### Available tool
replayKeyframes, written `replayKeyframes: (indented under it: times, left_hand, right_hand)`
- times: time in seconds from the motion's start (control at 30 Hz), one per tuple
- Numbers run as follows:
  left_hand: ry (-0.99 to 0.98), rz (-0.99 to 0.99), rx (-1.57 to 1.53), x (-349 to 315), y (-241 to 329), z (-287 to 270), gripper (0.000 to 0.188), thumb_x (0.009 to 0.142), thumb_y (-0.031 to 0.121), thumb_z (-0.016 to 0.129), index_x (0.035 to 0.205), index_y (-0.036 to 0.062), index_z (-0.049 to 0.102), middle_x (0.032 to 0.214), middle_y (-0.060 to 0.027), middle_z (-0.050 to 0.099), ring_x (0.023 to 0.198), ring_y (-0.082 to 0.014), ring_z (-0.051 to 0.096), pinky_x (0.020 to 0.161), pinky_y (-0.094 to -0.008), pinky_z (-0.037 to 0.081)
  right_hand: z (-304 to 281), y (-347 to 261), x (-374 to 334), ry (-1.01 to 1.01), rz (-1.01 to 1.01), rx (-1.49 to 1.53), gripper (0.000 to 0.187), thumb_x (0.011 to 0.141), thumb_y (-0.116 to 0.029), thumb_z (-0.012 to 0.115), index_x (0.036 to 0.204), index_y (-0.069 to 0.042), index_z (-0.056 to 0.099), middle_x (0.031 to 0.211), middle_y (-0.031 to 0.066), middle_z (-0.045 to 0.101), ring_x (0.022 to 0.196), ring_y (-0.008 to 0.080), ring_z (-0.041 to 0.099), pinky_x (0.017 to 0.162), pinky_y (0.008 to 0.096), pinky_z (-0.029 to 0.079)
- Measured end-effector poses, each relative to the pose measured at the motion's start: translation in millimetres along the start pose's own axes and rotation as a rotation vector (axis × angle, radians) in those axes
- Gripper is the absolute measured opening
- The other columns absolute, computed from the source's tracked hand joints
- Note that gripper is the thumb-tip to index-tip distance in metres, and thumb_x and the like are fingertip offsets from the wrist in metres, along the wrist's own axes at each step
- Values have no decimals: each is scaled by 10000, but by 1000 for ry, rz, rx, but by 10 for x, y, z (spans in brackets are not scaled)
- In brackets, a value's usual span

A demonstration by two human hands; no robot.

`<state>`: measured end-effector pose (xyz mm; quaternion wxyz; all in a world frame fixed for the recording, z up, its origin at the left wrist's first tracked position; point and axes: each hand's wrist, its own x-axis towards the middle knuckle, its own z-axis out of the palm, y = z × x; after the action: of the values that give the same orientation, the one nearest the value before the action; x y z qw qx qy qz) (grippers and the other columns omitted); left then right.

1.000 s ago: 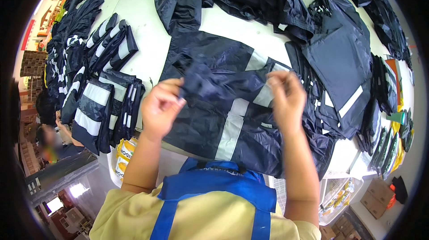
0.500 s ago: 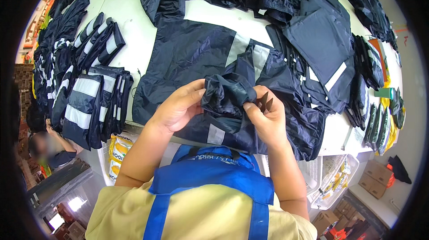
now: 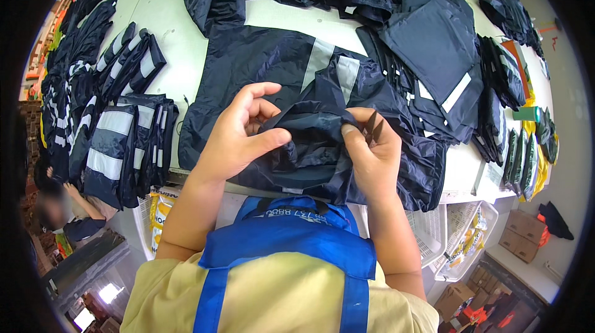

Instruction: The person folds dark-colored jackets with reflective stripes on a white table. They smooth the fabric, fold the sleeves and body, and place the finished items into a white basket. The process is repeated for several jackets.

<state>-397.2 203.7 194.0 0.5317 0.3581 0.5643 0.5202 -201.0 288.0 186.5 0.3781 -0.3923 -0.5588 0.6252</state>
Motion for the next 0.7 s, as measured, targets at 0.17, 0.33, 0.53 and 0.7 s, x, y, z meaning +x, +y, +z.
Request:
replayKeyframes:
  times: [0.17,0.33,0.53,0.7]
  left_hand:
    - [-3,208,477,135,-47,-39,305,720,-56,684,1002,21,598,767,-62,584,724,-97,565,675,-232,455]
    - [505,220,800,813,-781,-1346,231,711,-134,501,867,27,555,803,-68,582,774,-172,560,733,-264,443]
    - [423,-125,421,1229,-1192,-2004,197,831,-66,535,964,48,625,812,-12,576,769,-126,556,679,-237,429]
    - [500,-245,190,1418,-1203,-1975,215,927,46,493,1109,4,601,965,-89,645,868,-165,602,752,-253,456]
  right_hand:
    - [109,-22,8,-112,-38,-137,154,857,-2,592,1005,14,631,830,3,614,708,34,524,638,188,423]
    - [-440,530,526,-121,-209,-1022,267,826,-187,672,1069,-83,637,1005,120,658,879,293,644,748,360,509]
    - [-2959,974,1447,478,179,-1633,394,915,-348,532,1235,-120,506,1195,164,574,1041,367,580,843,453,481]
    - [-2208,890,1768,347,-190,-1714,530,847,-291,630,1325,-143,455,1307,129,519,1196,330,489,944,465,411]
